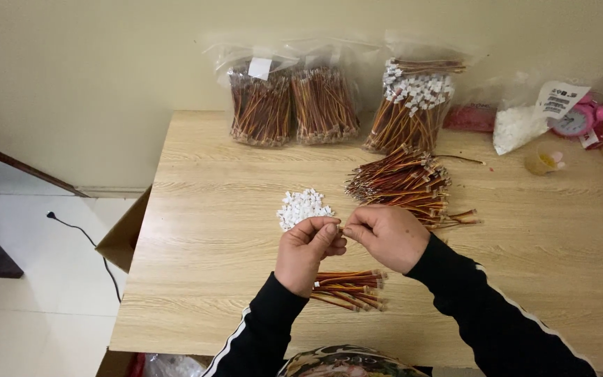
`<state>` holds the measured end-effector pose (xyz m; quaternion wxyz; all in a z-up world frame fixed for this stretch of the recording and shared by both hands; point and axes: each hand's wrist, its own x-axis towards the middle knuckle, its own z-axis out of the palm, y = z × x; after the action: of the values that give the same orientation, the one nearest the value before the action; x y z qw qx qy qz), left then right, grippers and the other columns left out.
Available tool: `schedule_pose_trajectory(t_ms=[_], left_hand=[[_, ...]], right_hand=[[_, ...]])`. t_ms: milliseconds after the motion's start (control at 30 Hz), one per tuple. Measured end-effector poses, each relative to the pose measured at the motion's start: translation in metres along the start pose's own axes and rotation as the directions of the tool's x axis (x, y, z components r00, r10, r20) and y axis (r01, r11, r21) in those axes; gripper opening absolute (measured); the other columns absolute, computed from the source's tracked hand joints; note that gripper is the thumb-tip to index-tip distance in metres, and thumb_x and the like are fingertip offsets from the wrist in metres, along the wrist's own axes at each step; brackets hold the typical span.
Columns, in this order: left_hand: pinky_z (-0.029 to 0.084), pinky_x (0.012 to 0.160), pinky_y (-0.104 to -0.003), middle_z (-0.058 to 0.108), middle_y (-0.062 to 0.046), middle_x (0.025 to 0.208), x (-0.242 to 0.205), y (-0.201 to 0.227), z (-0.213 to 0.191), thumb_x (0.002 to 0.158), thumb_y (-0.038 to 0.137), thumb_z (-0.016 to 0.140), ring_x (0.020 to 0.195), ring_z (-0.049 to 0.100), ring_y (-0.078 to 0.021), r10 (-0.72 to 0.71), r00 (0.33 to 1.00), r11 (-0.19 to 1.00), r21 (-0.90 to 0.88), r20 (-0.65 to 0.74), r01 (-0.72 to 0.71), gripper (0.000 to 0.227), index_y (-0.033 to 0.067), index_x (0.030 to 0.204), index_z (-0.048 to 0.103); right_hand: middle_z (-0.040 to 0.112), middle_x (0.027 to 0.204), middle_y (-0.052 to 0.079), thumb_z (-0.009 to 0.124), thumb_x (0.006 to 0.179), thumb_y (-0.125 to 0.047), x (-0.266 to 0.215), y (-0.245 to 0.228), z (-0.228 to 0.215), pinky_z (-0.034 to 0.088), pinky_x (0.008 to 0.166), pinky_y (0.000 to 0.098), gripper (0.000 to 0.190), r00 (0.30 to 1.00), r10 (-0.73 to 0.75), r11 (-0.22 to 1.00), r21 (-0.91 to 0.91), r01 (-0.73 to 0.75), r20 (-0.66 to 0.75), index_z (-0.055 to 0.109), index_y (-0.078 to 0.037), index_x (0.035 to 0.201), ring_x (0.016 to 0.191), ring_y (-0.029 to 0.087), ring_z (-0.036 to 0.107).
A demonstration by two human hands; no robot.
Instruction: Assembling small white plastic caps onto the ends of thin brown wires
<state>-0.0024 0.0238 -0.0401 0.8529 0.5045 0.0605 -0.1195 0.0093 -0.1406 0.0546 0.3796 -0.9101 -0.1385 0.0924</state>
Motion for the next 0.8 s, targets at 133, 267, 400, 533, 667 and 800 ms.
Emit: schedule_pose_trajectory(t_ms=[133,267,400,533,667,800], left_hand=[[0.064,0.067,-0.037,0.068,-0.015,0.08,-0.003,0.003,0.0,0.091,0.005,0.063,0.071,0.072,-0.0241,0.017,1.0,0.999,0.038,-0.018,-0.016,0.017,-0.0069,0.102,0.067],[0.064,0.067,-0.034,0.069,-0.016,0.081,-0.003,0.005,-0.002,0.092,0.006,0.062,0.071,0.071,-0.0219,0.02,1.0,0.999,0.036,-0.018,-0.019,0.016,-0.0058,0.102,0.067],[0.063,0.069,-0.032,0.07,-0.014,0.081,-0.001,0.004,-0.005,0.091,0.006,0.064,0.072,0.071,-0.0196,0.04,0.999,0.998,0.05,-0.006,-0.039,0.014,-0.0038,0.1,0.068],[0.064,0.069,-0.033,0.071,-0.016,0.083,-0.001,-0.001,-0.005,0.09,0.006,0.065,0.072,0.072,-0.0206,0.038,0.999,0.997,0.071,-0.002,-0.038,0.014,-0.0041,0.1,0.069],[0.063,0.067,-0.032,0.07,-0.015,0.08,-0.005,-0.002,-0.005,0.092,0.006,0.062,0.069,0.071,-0.0192,0.04,0.998,0.996,0.076,-0.042,-0.036,0.014,-0.0043,0.1,0.068],[0.063,0.067,-0.03,0.069,-0.013,0.079,-0.007,-0.01,-0.004,0.092,0.005,0.061,0.07,0.069,-0.0169,0.043,0.996,0.995,0.095,-0.079,-0.036,0.014,-0.0044,0.101,0.067]], right_hand=[[0.065,0.068,0.009,0.065,0.086,-0.026,0.0,-0.001,0.004,0.053,0.068,0.0362,0.017,0.999,-0.028,0.999,-0.029,0.028,-0.033,0.066,-0.014,0.075,0.076,0.032,0.068],[0.065,0.068,0.01,0.064,0.087,-0.025,0.002,-0.003,0.006,0.053,0.065,0.0361,0.015,1.0,0.018,0.999,-0.035,-0.018,0.011,0.067,-0.014,0.078,0.072,0.03,0.069],[0.065,0.062,0.006,0.065,0.086,-0.02,0.006,-0.003,0.002,0.053,0.059,0.0299,0.013,0.984,0.138,0.982,0.112,-0.15,0.112,0.07,-0.01,0.078,0.058,0.018,0.067],[0.065,0.06,0.003,0.066,0.084,-0.019,0.011,-0.003,0.002,0.052,0.055,0.0264,0.011,0.97,0.198,0.967,0.132,-0.217,0.144,0.071,-0.01,0.08,0.056,0.014,0.067],[0.066,0.068,0.01,0.067,0.082,-0.019,0.007,0.003,0.014,0.053,0.067,0.0365,0.008,0.999,0.039,0.999,-0.003,-0.039,0.019,0.069,-0.013,0.079,0.074,0.031,0.069],[0.063,0.065,0.009,0.066,0.083,-0.018,0.005,0.015,0.029,0.051,0.066,0.0355,0.009,0.998,-0.028,0.999,-0.018,0.027,-0.06,0.067,-0.014,0.075,0.072,0.03,0.067]])
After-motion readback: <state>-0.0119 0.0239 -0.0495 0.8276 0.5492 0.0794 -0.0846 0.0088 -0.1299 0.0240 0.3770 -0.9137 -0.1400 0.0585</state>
